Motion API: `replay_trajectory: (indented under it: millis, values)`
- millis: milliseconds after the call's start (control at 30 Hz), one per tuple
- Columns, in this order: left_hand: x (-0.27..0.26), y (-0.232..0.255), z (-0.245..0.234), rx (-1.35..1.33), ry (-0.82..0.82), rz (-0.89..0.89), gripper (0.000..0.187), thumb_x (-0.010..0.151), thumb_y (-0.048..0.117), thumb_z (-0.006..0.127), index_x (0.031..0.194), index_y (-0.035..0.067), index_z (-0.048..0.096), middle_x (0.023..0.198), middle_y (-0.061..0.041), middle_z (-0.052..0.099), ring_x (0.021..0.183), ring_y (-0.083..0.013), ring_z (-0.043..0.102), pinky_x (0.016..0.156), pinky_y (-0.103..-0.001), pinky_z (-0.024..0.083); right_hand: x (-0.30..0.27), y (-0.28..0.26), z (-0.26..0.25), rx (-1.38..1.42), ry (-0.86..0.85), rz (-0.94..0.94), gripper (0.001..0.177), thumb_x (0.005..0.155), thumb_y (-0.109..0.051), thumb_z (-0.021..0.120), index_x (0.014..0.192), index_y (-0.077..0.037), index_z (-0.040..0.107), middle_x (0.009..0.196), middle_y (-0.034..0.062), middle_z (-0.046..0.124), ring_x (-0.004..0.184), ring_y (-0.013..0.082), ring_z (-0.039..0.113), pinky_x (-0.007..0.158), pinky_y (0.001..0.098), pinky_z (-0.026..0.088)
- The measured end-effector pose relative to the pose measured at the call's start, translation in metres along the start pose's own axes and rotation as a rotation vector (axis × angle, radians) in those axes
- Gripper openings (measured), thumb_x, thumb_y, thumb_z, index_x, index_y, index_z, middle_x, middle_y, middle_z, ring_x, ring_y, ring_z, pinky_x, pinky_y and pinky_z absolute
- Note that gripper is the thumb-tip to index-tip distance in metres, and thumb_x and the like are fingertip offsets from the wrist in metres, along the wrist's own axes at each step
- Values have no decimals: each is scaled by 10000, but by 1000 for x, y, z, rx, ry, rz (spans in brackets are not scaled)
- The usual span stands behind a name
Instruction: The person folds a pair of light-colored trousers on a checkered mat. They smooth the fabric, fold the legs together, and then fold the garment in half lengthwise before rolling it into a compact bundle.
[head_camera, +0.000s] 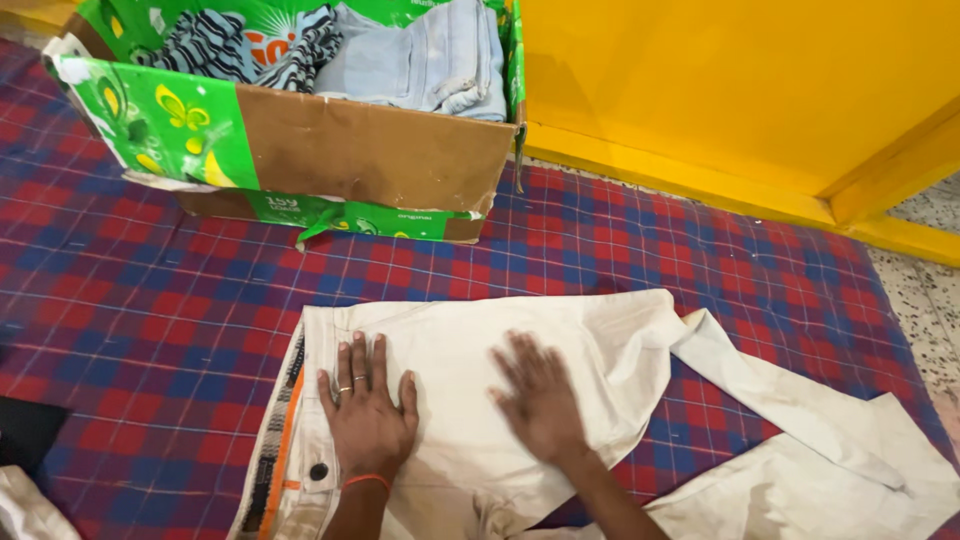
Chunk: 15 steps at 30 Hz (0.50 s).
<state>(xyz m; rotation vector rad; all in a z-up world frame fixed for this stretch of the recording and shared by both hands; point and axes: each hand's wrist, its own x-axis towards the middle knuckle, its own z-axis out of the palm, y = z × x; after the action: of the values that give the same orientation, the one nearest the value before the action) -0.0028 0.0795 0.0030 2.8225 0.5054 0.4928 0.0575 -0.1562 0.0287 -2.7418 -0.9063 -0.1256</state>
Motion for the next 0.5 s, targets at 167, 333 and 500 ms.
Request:
replay_trajectory:
  millis: [167, 333, 500]
  values:
    - [1, 2, 0, 7, 8, 7, 643, 999, 511, 324, 1550, 186, 389, 1614, -102, 363, 1529, -275, 256, 1245, -539, 110, -6, 29, 1, -67, 222, 108, 603, 1051, -465, 421, 1540, -114, 456, 1636, 187, 357, 1527, 364, 302, 1222, 520, 211]
    - [-4, 4, -2, -39, 3, -38, 640, 1021, 502, 330, 1564, 171, 396, 1631, -107, 348, 1551, -274, 240, 1273, -538, 107, -10, 29, 5, -45, 250, 98, 600, 1049, -469, 428, 1534, -119, 475, 1637, 174, 372, 1525, 359, 317, 1218, 526, 214]
    - [-25, 60, 10, 238, 46, -299, 678, 1038, 444, 346, 1599, 63, 375, 1686, -140, 311, 1586, -303, 216, 1270, -534, 94, -9, 29, 4, -22, 265, 95, 601, 1045, -462, 443, 1528, -107, 483, 1629, 186, 380, 1520, 366, 317, 1214, 539, 211]
